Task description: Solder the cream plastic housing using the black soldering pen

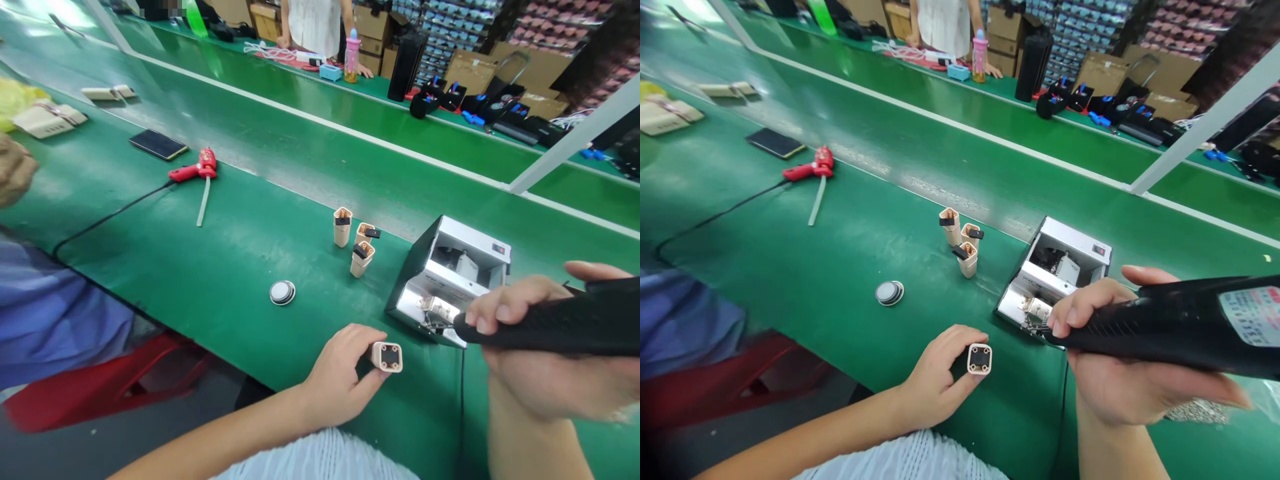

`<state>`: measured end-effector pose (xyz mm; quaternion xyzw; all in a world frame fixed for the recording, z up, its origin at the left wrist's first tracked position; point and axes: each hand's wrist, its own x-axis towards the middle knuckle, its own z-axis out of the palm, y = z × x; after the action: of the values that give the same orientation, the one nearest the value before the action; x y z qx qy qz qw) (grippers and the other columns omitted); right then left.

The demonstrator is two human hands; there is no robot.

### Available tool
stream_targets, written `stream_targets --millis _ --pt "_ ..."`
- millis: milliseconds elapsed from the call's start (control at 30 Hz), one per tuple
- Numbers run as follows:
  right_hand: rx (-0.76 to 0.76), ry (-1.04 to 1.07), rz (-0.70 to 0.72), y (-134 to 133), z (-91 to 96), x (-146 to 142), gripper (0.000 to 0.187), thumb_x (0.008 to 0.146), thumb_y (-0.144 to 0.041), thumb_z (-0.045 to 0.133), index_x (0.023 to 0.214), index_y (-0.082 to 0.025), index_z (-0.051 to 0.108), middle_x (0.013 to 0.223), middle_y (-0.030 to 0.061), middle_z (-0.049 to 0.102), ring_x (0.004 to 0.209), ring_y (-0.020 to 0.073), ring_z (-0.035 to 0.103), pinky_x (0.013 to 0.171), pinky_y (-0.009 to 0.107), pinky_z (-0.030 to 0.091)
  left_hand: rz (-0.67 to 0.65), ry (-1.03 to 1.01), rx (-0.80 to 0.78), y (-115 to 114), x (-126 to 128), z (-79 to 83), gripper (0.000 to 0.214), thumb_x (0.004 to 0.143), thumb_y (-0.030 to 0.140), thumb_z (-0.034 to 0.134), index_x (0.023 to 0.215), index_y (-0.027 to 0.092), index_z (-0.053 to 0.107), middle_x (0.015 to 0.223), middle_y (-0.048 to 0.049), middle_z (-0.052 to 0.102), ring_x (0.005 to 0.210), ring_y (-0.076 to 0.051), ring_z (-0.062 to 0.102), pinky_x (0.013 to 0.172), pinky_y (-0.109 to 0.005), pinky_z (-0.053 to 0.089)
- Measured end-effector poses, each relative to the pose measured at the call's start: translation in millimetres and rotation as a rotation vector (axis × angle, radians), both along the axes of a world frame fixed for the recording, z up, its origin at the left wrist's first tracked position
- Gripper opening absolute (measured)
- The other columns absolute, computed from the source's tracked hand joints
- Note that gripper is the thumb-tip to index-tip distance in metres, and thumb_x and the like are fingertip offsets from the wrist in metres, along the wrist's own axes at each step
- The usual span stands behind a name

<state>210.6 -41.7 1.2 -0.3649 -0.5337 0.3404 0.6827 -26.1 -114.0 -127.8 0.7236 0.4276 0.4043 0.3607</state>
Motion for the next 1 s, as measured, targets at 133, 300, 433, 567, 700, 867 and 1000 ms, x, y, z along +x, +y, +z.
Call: stream_targets --millis 133,300,433,567,700,867,1000 --pt "-0.016 -0.002 -0.064 2 0.9 -5 0.075 0.093 -0.102 0.052 0.114 -0.031 0.064 0.06 -0.0058 0.069 0.037 0.0224 0.055 0.039 0.038 0.052 -0.003 0.01 -0.005 0 0 0.9 0.03 0.103 0.026 0.074 0.133 0.024 0.07 0.118 -0.0093 0.085 0.106 -0.029 0.082 0.097 -0.047 0.065" --pt "-0.035 0.027 -0.093 -4 0.9 -9 0.074 0.086 -0.099 0.07 0.117 -0.032 0.067 0.065 -0.0067 0.071 0.042 0.0218 0.058 0.044 0.037 0.054 -0.001 0.0 -0.022 0 0 1.7 0.029 0.105 0.03 0.073 0.133 0.024 0.07 0.12 -0.0111 0.086 0.108 -0.03 0.082 0.099 -0.048 0.066" --pt "-0.111 0.082 -0.108 -11 3.9 -15 0.078 0.071 -0.088 0.095 0.118 -0.033 0.068 0.07 -0.0082 0.073 0.05 0.0197 0.059 0.052 0.035 0.055 0.001 -0.006 -0.017 0 1 2.3 0.03 0.105 0.031 0.074 0.133 0.023 0.071 0.12 -0.0118 0.086 0.108 -0.03 0.082 0.099 -0.049 0.066" --pt "-0.089 0.076 -0.133 -11 4.3 -18 0.081 0.066 -0.09 0.096 0.116 -0.032 0.069 0.07 -0.0081 0.073 0.051 0.0208 0.059 0.052 0.036 0.054 0.005 -0.003 -0.024 0 1 2.4 0.03 0.103 0.029 0.074 0.132 0.024 0.071 0.119 -0.0112 0.086 0.107 -0.03 0.082 0.099 -0.049 0.066" --pt "-0.111 0.074 -0.069 -15 2.5 -14 0.081 0.062 -0.089 0.099 0.121 -0.038 0.073 0.074 -0.0084 0.075 0.055 0.0234 0.06 0.057 0.04 0.056 0.014 -0.004 -0.014 0 1 2.0 0.031 0.102 0.028 0.076 0.132 0.023 0.072 0.12 -0.0111 0.086 0.107 -0.031 0.083 0.098 -0.049 0.066" --pt "-0.106 0.055 -0.079 -19 0.0 -11 0.081 0.064 -0.088 0.098 0.123 -0.038 0.074 0.076 -0.0078 0.074 0.058 0.0226 0.061 0.061 0.041 0.056 0.007 -0.015 -0.02 0 2 2.4 0.028 0.102 0.029 0.074 0.129 0.023 0.073 0.119 -0.0123 0.087 0.106 -0.031 0.083 0.097 -0.049 0.067" --pt "-0.08 0.045 -0.102 -20 -1.6 -13 0.08 0.068 -0.088 0.097 0.128 -0.04 0.074 0.078 -0.0082 0.075 0.056 0.0232 0.059 0.059 0.042 0.055 0.008 -0.02 -0.028 1 3 2.3 0.027 0.102 0.029 0.074 0.128 0.023 0.073 0.119 -0.0122 0.087 0.105 -0.03 0.083 0.097 -0.049 0.066"
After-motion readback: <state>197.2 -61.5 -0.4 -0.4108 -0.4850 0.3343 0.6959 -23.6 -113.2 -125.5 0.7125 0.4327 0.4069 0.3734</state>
